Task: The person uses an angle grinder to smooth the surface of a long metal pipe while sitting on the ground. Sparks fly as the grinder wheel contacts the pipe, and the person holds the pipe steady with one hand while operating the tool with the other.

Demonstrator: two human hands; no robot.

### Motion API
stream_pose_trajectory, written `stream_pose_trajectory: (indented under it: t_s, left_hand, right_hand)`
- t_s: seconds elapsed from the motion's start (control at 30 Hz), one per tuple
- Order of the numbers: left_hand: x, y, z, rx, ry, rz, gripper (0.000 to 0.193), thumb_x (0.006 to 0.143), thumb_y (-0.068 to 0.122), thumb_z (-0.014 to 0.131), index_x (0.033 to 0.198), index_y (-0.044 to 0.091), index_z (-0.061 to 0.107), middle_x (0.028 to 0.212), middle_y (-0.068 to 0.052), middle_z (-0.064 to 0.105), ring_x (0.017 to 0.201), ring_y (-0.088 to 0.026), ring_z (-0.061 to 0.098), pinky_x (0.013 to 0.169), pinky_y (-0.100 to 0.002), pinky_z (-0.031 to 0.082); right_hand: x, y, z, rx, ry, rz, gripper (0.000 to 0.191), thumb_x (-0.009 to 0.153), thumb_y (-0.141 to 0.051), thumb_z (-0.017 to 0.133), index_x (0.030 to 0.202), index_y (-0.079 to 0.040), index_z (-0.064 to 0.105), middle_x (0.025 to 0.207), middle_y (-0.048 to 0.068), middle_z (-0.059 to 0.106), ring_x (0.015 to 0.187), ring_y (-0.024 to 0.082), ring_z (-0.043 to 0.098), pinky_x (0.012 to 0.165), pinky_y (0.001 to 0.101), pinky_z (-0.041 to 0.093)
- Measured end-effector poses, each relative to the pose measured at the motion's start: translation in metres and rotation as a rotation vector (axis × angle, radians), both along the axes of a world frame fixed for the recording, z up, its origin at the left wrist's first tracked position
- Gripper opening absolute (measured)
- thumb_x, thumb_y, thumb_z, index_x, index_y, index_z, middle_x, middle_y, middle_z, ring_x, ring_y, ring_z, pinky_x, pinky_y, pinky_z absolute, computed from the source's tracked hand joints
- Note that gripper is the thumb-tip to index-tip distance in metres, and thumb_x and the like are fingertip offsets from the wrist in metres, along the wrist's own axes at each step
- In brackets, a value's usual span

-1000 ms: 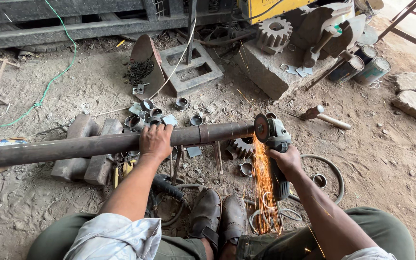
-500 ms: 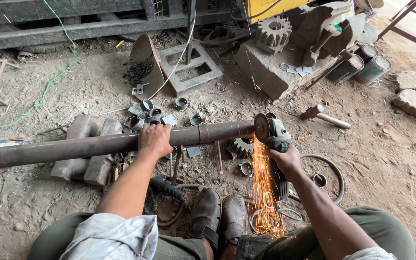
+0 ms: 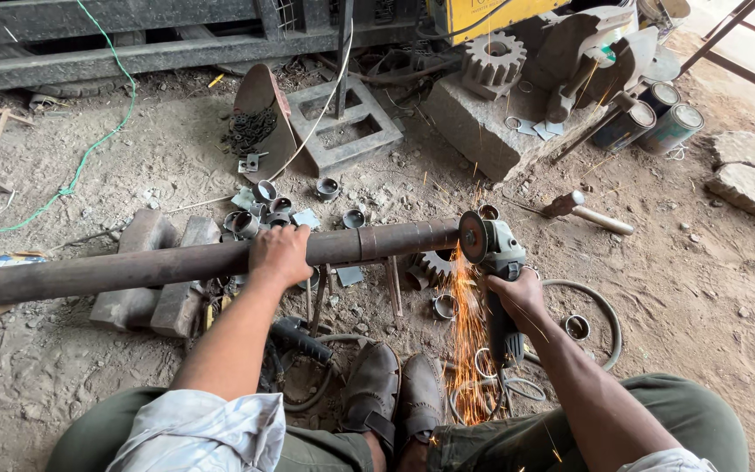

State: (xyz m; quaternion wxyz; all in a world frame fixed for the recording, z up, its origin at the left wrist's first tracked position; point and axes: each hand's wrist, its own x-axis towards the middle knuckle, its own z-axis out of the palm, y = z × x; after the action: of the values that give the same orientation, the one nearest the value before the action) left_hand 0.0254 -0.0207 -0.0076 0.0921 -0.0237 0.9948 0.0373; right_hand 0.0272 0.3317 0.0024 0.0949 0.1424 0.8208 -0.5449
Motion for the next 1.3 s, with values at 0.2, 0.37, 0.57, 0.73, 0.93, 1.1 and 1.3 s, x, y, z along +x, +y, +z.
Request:
stream_pose_trajectory:
  t_s: [0.2,0.37,0.57,0.73,0.93,1.1,1.3]
  left_hand:
    - [-0.008,-0.001,0.015,-0.008,-0.057,-0.057,0.051,0.071,0.030,0.083,0.115,0.013,0.064,0.112,-0.011,0.072,0.104,-0.025,0.069,0.099,-0.041,0.053]
    - [-0.005,0.003,0.005,-0.014,-0.056,-0.014,0.044,0.079,0.022,0.078,0.119,0.012,0.063,0.105,-0.009,0.074,0.098,-0.022,0.071,0.101,-0.041,0.053]
    - [0.001,0.004,-0.009,-0.068,0.116,-0.032,0.044,0.080,0.011,0.077,0.120,0.008,0.059,0.109,-0.011,0.070,0.103,-0.025,0.067,0.104,-0.047,0.047]
    - [0.002,0.004,-0.014,-0.087,0.168,-0.039,0.043,0.080,0.011,0.077,0.119,0.008,0.059,0.111,-0.011,0.069,0.105,-0.025,0.066,0.103,-0.045,0.049]
    - [0.002,0.003,0.005,-0.016,-0.009,-0.018,0.048,0.079,0.016,0.079,0.123,0.011,0.060,0.112,-0.010,0.072,0.104,-0.024,0.069,0.101,-0.041,0.053]
    - [-0.005,-0.004,0.021,0.032,-0.130,-0.030,0.056,0.071,0.032,0.085,0.120,0.015,0.062,0.117,-0.011,0.070,0.111,-0.027,0.067,0.102,-0.041,0.052]
    - [-0.006,-0.002,0.009,-0.011,-0.043,-0.045,0.049,0.072,0.030,0.082,0.115,0.013,0.064,0.107,-0.010,0.074,0.099,-0.025,0.071,0.097,-0.039,0.055]
  right_hand:
    - [0.003,0.001,0.001,0.191,0.007,0.002,0.030,0.071,-0.021,0.080,0.085,0.005,0.072,0.073,0.014,0.073,0.058,0.020,0.070,0.057,0.0341,0.059]
    - [0.004,-0.001,0.003,0.038,-0.006,0.038,0.028,0.069,-0.018,0.079,0.085,0.004,0.070,0.072,0.015,0.071,0.054,0.023,0.069,0.052,0.0372,0.061]
    - [0.002,0.000,0.003,-0.003,-0.019,0.037,0.027,0.071,-0.016,0.076,0.084,0.006,0.070,0.070,0.017,0.072,0.051,0.023,0.069,0.049,0.0372,0.060]
    - [-0.001,0.002,-0.005,0.005,0.014,0.020,0.029,0.070,-0.016,0.079,0.088,0.005,0.069,0.070,0.015,0.072,0.051,0.022,0.069,0.049,0.0359,0.060]
    - [-0.001,0.005,-0.008,0.018,0.013,0.016,0.031,0.070,-0.018,0.080,0.089,0.004,0.069,0.073,0.016,0.071,0.053,0.022,0.068,0.051,0.0369,0.059]
    - [-0.001,0.004,-0.006,0.014,0.020,0.051,0.030,0.070,-0.020,0.079,0.087,0.004,0.071,0.073,0.015,0.072,0.053,0.021,0.069,0.052,0.0350,0.060]
    - [0.000,0.002,-0.006,0.043,-0.003,0.010,0.031,0.070,-0.020,0.079,0.086,0.005,0.069,0.071,0.015,0.070,0.053,0.023,0.067,0.052,0.0383,0.059]
